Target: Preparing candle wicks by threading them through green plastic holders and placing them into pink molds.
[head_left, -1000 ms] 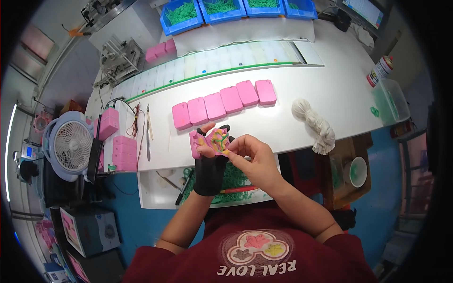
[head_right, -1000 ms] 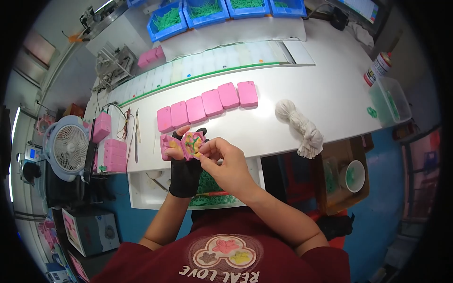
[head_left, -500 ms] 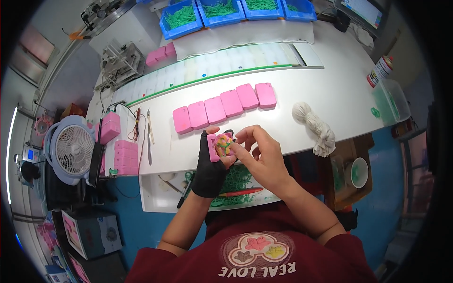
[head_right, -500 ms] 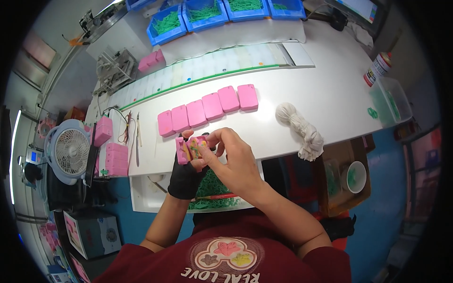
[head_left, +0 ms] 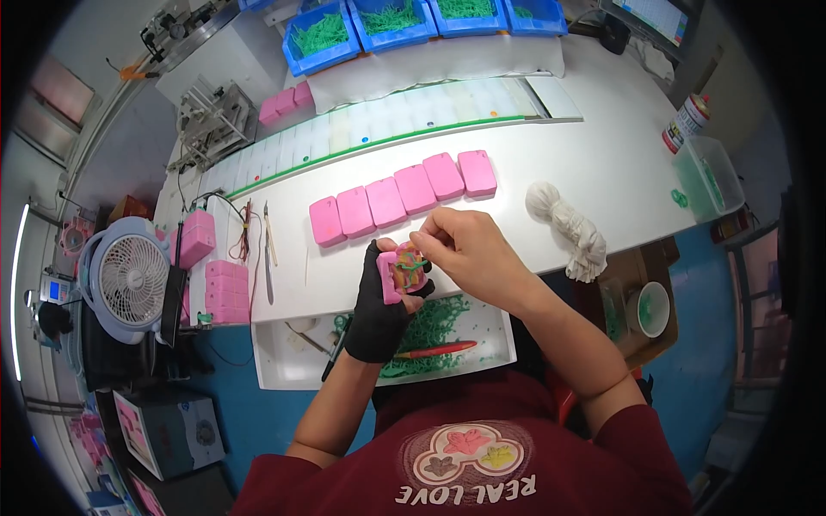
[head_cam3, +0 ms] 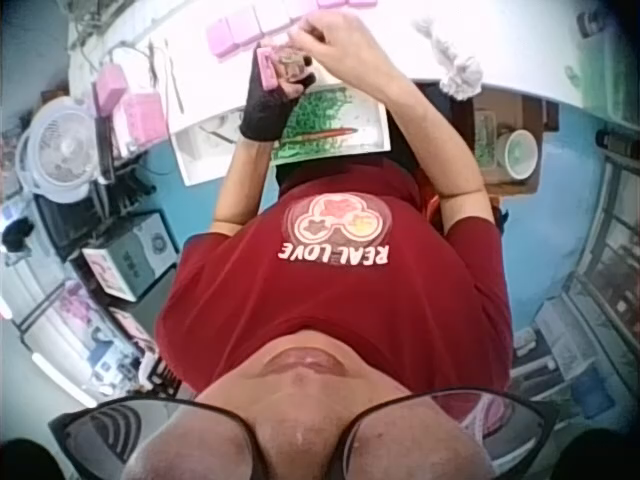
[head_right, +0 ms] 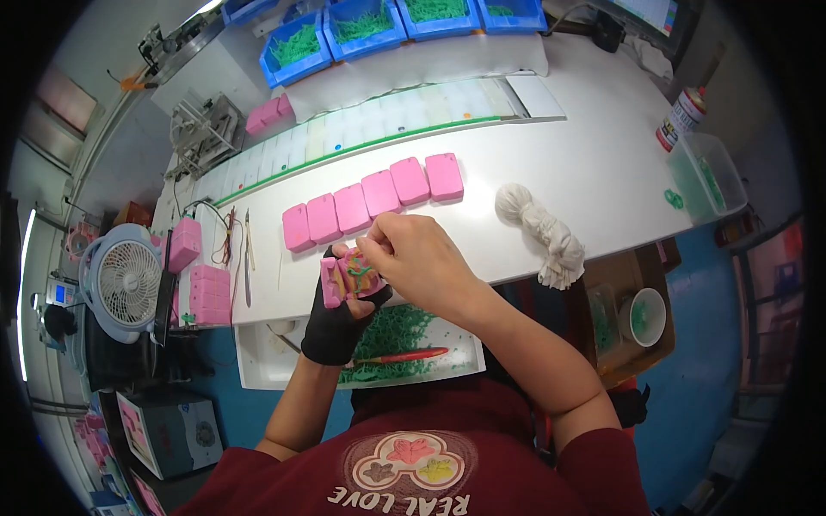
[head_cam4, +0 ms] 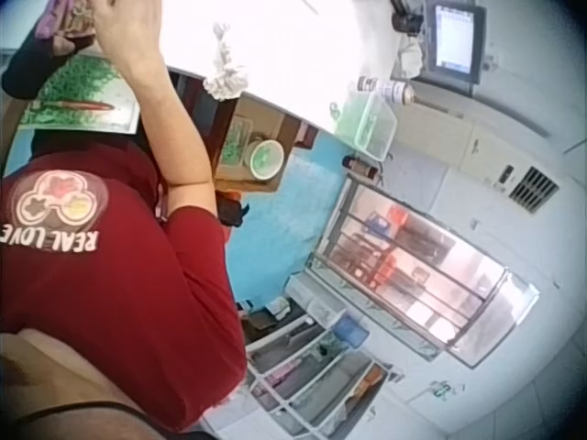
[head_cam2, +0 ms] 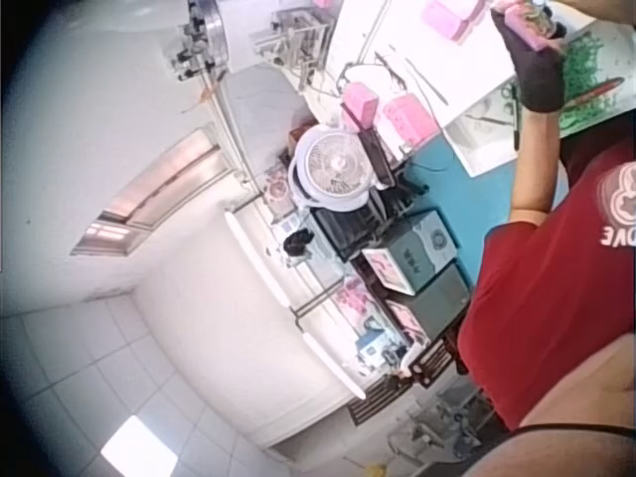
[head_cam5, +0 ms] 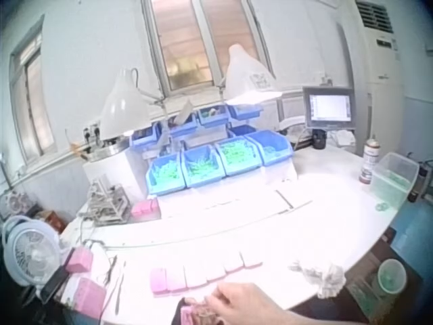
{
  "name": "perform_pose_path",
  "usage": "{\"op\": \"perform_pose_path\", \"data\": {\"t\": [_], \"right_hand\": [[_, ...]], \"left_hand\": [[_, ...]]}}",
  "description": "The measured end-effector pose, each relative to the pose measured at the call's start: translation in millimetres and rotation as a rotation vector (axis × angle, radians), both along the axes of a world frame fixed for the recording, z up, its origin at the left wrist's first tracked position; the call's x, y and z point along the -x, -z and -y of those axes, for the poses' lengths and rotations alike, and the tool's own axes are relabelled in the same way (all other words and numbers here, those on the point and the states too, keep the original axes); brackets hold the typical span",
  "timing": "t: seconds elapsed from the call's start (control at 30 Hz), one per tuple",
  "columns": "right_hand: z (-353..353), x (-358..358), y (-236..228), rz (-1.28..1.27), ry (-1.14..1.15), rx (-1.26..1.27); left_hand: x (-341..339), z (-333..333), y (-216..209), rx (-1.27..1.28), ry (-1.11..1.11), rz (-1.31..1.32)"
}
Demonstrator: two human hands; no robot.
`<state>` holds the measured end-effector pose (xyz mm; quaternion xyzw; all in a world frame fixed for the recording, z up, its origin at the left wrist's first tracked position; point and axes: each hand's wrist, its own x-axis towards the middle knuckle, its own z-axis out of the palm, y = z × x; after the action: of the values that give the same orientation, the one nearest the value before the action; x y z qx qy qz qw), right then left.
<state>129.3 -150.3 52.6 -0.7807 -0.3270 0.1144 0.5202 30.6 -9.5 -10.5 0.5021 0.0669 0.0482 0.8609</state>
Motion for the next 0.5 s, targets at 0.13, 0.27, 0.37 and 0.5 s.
{"op": "perform_pose_path", "data": {"t": [0.13,0.27,0.37,0.5], "right_hand": [[2.8,19.6,-11.0,0.009,0.043,0.047],[1.0,30.5,-3.1,0.094,0.023,0.112],[-2.4,34.8,8.1,0.267,0.050,0.037],[-5.0,38.3,16.2,0.525,0.120,-0.080]], "left_hand": [[-0.9,-10.0,18.2,-0.077,-0.066,0.070],[-2.0,-11.1,16.8,-0.200,-0.059,0.048],[-2.8,-7.2,12.7,-0.072,-0.069,0.051],[-3.2,-4.5,8.5,-0.004,-0.106,0.017]]}}
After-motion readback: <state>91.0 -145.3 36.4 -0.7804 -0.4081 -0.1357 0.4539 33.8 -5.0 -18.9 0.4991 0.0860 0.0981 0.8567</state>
